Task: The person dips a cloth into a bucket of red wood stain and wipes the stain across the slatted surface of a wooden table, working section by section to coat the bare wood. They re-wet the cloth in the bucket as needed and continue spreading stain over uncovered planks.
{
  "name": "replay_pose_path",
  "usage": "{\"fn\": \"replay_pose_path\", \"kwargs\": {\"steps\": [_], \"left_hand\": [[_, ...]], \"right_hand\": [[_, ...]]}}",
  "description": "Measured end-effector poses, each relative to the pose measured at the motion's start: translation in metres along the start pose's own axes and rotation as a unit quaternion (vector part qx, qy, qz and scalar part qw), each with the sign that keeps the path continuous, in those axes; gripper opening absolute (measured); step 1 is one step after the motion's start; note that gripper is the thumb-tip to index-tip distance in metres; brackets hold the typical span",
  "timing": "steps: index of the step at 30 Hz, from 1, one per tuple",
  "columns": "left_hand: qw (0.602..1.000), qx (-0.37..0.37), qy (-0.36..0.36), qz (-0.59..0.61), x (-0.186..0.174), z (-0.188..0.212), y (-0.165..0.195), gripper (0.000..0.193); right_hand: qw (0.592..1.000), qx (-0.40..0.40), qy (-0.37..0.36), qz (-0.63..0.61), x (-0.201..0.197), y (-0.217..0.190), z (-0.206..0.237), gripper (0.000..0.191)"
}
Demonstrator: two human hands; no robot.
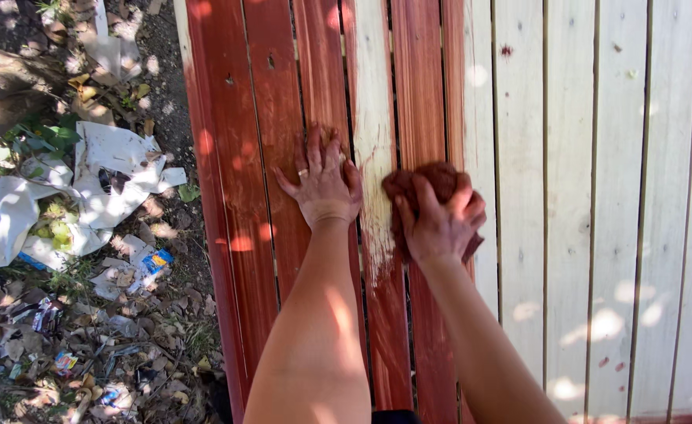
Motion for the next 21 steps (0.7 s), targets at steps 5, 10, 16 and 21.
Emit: {"fn": "replay_pose_path", "kwargs": {"steps": [5, 10, 16, 21], "left_hand": [[0.999, 0.003, 0.04, 0.014, -0.004, -0.002, 0.001, 0.066], [1.0, -0.007, 0.001, 0.019, -0.002, -0.002, 0.0, 0.064], [0.999, -0.017, -0.022, 0.021, 0.003, -0.006, -0.001, 0.065], [1.0, 0.005, 0.013, 0.009, 0.009, -0.006, -0.002, 0.062]], "right_hand": [[0.999, -0.032, -0.007, -0.013, -0.008, -0.039, -0.112, 0.039], [0.998, -0.047, -0.032, 0.002, -0.019, -0.071, -0.196, 0.041], [0.997, -0.019, -0.071, 0.029, -0.019, -0.099, -0.283, 0.042], [0.998, -0.058, -0.016, 0.026, -0.027, -0.124, -0.339, 0.037]]}}
Point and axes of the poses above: each hand's wrist, its own z-axis away from the middle knuckle, its own x-axis out of the palm, y = z × x, the point moved 5 cm from there along -z, towards the middle knuckle, and after that the axes turned 7 degrees about -z, right-handed, at the moved point
